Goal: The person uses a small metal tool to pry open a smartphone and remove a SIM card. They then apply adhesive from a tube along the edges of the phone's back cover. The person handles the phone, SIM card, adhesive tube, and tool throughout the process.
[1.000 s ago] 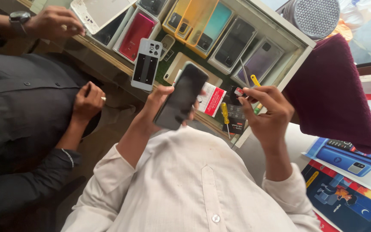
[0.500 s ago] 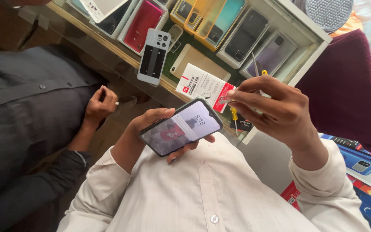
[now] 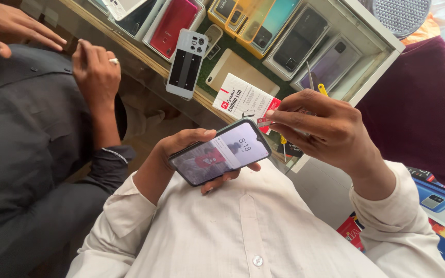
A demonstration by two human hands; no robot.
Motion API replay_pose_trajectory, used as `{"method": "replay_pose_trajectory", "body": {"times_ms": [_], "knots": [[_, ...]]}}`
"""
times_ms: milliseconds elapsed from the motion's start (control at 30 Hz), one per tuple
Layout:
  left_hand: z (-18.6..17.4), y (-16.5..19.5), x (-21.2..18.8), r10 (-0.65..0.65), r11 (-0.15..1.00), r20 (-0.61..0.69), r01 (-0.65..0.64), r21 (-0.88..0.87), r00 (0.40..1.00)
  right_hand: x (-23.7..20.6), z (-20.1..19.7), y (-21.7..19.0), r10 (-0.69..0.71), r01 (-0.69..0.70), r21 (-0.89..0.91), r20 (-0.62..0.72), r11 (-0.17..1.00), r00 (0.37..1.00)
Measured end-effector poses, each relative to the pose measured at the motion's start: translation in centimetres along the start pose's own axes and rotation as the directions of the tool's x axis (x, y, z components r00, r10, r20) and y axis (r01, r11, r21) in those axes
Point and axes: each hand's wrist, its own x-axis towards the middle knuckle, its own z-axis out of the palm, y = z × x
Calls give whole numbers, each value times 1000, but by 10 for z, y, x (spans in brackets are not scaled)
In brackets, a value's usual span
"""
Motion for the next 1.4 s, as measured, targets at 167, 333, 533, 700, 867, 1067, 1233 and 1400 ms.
{"method": "replay_pose_trajectory", "body": {"times_ms": [167,333,533,700,867,1067,1233,1400], "knots": [[-1,3,2,-38,999,1,38,-25,999,0,-1,5,1,-3,53,49,999,999],[0,7,3,-64,998,-13,64,-16,998,3,-5,8,-20,14,75,90,997,996],[0,9,6,-108,991,-10,107,-74,994,15,-11,16,-92,68,128,194,989,977],[-5,9,9,-91,994,8,92,-63,996,18,-6,20,-99,71,139,206,988,974],[-4,12,7,-86,993,4,86,-86,996,12,-2,33,36,-80,259,172,963,985],[2,14,7,-12,1000,-37,11,-27,999,-15,28,35,509,-384,770,90,510,856],[2,15,11,17,999,-22,-16,32,1000,-27,58,27,583,-314,822,-26,475,812],[-1,11,7,71,993,-73,-63,102,995,-28,65,18,578,-288,785,-108,549,809]]}}
